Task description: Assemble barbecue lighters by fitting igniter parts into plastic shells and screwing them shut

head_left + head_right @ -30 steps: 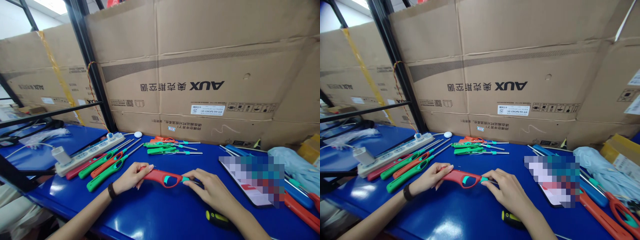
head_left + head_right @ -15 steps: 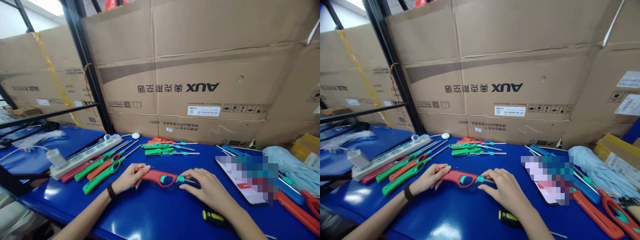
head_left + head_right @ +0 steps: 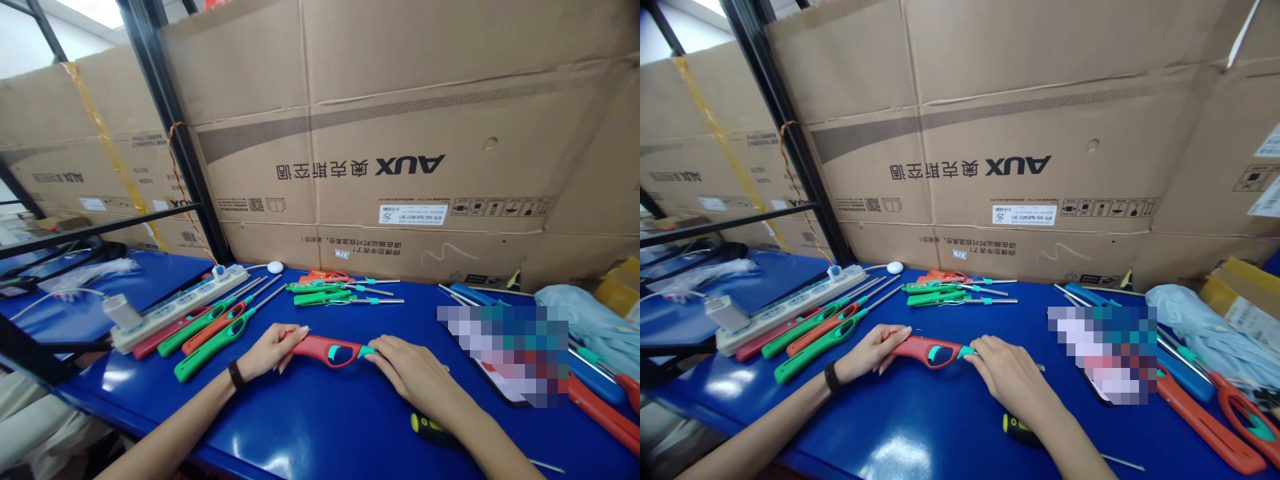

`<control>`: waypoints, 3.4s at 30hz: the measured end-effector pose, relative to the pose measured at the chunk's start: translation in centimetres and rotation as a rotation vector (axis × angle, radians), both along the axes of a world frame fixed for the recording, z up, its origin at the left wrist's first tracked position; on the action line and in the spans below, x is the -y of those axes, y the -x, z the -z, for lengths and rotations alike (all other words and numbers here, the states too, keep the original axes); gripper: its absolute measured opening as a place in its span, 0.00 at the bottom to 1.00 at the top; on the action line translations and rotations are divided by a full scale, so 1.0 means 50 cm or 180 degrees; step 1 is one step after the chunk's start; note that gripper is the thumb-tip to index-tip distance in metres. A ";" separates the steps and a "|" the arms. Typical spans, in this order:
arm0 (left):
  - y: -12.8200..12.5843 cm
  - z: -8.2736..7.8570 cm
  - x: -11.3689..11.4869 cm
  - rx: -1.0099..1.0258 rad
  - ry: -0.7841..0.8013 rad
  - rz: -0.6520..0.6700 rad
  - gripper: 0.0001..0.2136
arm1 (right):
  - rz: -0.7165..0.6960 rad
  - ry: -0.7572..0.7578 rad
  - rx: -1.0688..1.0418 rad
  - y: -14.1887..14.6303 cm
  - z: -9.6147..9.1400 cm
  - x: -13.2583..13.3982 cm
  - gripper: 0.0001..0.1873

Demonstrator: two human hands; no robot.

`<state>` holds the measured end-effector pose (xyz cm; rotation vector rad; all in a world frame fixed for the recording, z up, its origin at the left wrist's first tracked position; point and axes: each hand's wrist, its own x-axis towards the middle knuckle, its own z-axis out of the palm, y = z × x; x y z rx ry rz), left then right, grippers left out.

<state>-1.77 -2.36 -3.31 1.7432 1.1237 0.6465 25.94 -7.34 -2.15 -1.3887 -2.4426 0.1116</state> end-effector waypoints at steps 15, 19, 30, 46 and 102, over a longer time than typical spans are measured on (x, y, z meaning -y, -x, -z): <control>-0.008 -0.005 0.021 -0.0077 -0.0148 0.0031 0.24 | -0.0104 0.0498 -0.0549 0.000 -0.009 0.011 0.14; -0.011 0.000 0.022 -0.0148 -0.0274 0.0120 0.23 | -0.0122 0.0268 -0.0496 -0.011 -0.008 0.002 0.15; -0.027 -0.012 0.044 -0.0792 -0.1734 0.0508 0.14 | 0.0141 0.0165 -0.0806 -0.065 -0.008 -0.029 0.11; 0.018 -0.017 -0.046 -0.1557 -0.2009 0.0163 0.07 | 0.0299 0.0614 -0.0865 -0.065 0.000 -0.029 0.13; -0.016 -0.063 0.014 -0.2149 -0.3459 0.1106 0.07 | 0.0727 0.0488 -0.0486 -0.057 0.011 -0.033 0.15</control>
